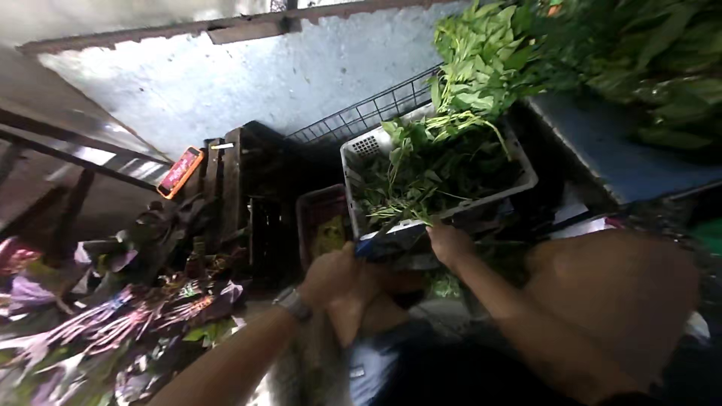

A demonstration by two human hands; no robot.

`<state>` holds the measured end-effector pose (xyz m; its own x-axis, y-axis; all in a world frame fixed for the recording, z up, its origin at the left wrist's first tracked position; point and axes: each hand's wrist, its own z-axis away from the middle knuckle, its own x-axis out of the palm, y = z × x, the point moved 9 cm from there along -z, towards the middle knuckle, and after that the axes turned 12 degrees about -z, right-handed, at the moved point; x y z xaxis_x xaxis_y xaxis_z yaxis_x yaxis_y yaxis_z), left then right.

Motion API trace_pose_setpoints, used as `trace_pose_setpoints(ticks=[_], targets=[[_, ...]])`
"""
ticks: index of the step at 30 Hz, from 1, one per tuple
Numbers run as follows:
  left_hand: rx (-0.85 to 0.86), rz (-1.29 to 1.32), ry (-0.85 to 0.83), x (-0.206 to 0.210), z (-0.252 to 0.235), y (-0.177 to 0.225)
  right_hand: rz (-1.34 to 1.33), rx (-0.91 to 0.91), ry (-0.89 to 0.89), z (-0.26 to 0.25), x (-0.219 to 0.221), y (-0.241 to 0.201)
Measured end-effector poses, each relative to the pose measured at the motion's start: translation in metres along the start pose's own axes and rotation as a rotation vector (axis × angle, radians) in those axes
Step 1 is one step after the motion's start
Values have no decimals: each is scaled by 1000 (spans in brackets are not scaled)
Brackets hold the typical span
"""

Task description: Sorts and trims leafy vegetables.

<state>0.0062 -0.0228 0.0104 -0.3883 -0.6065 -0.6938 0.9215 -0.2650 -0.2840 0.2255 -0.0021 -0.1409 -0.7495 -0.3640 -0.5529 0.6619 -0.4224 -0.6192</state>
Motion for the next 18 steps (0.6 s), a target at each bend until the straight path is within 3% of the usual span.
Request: trace_pose_setpoints(ticks=[4, 14, 18], targets=[[-3, -125, 13, 22, -1, 6, -31, 24, -43, -6, -1, 5], [14, -173, 24, 18, 11, 1, -24, 42, -95, -16, 2, 5], [-4, -162, -77, 9, 9, 10, -1, 50, -76, -11, -3, 3]])
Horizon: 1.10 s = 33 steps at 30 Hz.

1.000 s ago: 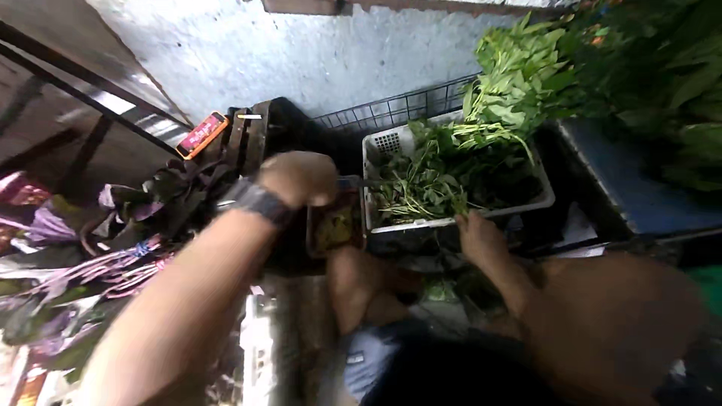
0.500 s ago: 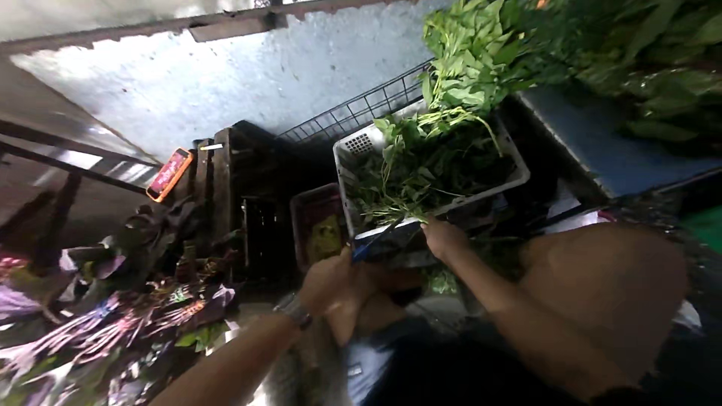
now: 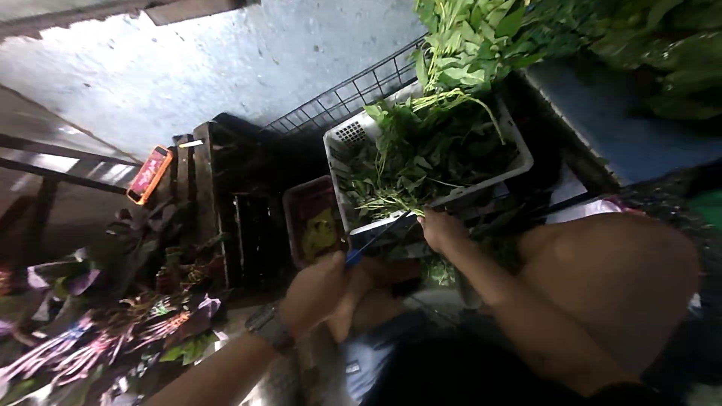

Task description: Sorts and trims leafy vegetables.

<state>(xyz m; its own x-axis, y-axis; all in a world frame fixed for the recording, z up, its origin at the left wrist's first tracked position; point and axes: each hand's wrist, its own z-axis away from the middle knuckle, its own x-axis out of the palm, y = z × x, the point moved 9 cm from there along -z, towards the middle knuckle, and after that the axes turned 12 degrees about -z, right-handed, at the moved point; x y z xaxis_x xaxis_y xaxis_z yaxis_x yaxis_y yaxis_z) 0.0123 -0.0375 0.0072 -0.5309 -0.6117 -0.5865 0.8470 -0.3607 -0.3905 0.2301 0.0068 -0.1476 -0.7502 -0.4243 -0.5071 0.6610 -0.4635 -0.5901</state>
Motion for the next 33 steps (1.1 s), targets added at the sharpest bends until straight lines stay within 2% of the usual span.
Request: trace_pose_setpoints(ticks=[5, 11, 14, 18, 21, 23, 25, 27, 29, 30, 33], targets=[[97, 141, 9, 27, -64, 26, -133, -47, -24, -3, 1, 0], [238, 462, -93, 39, -87, 43, -503, -237, -83, 30, -26, -11], [250, 510, -20, 2, -72, 14, -581, -343, -115, 58, -43, -30], [128, 356, 281, -56, -35, -64, -663, -413, -36, 87, -81, -43], [-14, 346, 348, -68, -40, -99, -718, -514, 50, 95, -119, -61], [-88, 426, 410, -60, -52, -93, -799, -541, 48, 89, -134, -78], [-27, 561, 406, -46, -66, -71, -876, -547, -16, 83, -138, -100], [119, 699, 311, -39, -81, -50, -937, -556, -109, 81, -144, -115], [167, 779, 261, -46, -93, -59, -966, -590, -226, 78, -153, -129], [126, 767, 284, -47, -106, -78, -992, -615, -307, 73, -157, -134], [-139, 596, 340, -36, -152, -137, -1110, -641, -523, 50, -159, -142]])
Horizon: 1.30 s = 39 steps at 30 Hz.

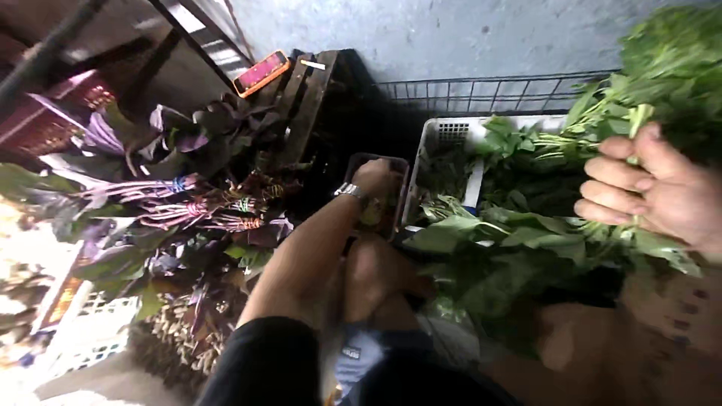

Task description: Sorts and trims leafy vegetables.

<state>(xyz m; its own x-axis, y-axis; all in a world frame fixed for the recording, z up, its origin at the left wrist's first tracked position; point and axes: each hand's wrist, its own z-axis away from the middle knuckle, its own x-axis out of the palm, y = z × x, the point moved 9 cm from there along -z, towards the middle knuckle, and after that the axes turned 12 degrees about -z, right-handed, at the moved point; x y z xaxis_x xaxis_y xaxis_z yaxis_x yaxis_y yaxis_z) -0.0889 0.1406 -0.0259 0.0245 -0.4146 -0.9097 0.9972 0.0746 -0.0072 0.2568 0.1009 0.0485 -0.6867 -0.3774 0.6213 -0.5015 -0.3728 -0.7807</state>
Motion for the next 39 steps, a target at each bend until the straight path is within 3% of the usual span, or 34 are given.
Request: trace_pose_setpoints(ticks=[2, 5, 7, 9, 13, 19, 22, 26, 28, 30, 34, 36, 39], targets=[[-24, -75, -6, 35, -23, -22, -60, 1, -12, -11, -6, 8], [0, -121, -147, 116, -33, -31, -79, -6, -6, -24, -2, 14], [-23, -157, -292, 146, -28, -22, -82, -27, -10, -29, -1, 12], [16, -246, -321, 164, -40, -21, -84, -47, -12, -37, -3, 11], [177, -362, -320, 175, -52, -20, -98, -39, -49, -56, 5, 18], [15, -115, -296, 161, -38, -26, -86, -18, -91, -69, 33, 37], [31, -115, -270, 167, -33, -30, -100, 13, -139, -64, 46, 52], [14, -31, -325, 125, -5, -14, -83, 5, -94, -58, 46, 57], [-15, 22, -250, 122, -12, -24, -38, -7, -58, -56, 44, 53], [-138, 229, -73, 115, -18, -48, 34, -36, -3, -56, 48, 49], [-341, 882, 359, 38, 9, -66, 353, -145, 144, -46, 68, 40], [-239, 1125, 533, -18, 27, -47, 543, -184, 161, -38, 73, 33], [214, 1429, 555, -113, 88, 23, 793, -271, 208, -20, 76, 19]])
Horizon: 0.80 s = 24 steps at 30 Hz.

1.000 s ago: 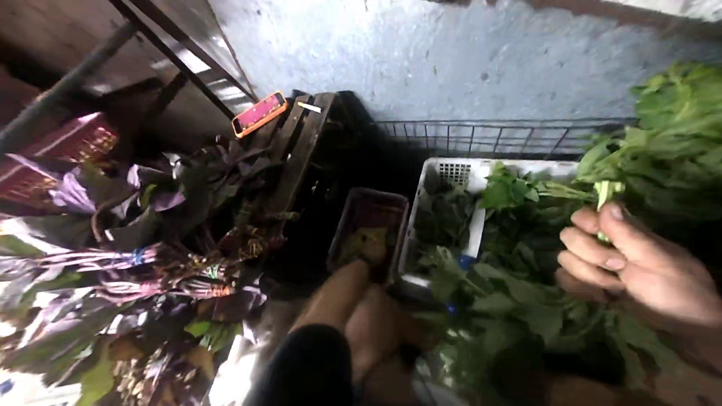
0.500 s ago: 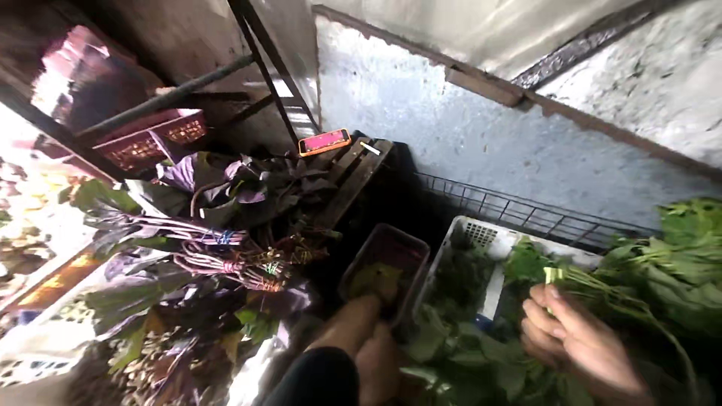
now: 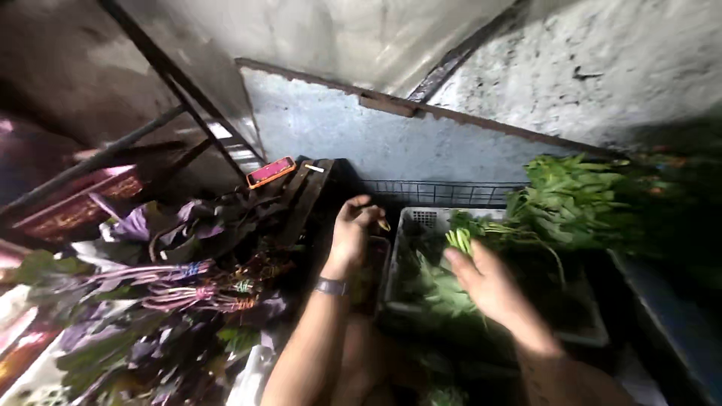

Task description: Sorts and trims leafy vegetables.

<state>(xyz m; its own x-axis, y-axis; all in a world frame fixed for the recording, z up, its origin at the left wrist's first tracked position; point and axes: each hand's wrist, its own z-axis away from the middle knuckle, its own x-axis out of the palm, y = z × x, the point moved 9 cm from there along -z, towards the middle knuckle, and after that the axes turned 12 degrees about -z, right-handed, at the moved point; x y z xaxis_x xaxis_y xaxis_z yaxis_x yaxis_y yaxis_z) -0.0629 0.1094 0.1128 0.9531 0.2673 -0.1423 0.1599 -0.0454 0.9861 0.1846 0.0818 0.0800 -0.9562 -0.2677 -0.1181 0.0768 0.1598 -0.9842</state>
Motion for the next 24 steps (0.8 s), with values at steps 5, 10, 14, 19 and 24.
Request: trace_pose_setpoints(ticks=[5, 10, 14, 19, 24], targets=[[99, 180, -373, 81, 60, 126, 200, -114, 148, 22, -25, -3], [616, -83, -691, 131, 126, 187, 250, -97, 159, 34, -35, -1], [809, -987, -683, 164, 110, 125, 324, -366, 286, 49, -34, -22], [339, -685, -752, 164, 114, 67, -146, -154, 585, 26, -76, 9], [385, 70, -253, 110, 33, 72, -271, -100, 319, 11, -29, 8]])
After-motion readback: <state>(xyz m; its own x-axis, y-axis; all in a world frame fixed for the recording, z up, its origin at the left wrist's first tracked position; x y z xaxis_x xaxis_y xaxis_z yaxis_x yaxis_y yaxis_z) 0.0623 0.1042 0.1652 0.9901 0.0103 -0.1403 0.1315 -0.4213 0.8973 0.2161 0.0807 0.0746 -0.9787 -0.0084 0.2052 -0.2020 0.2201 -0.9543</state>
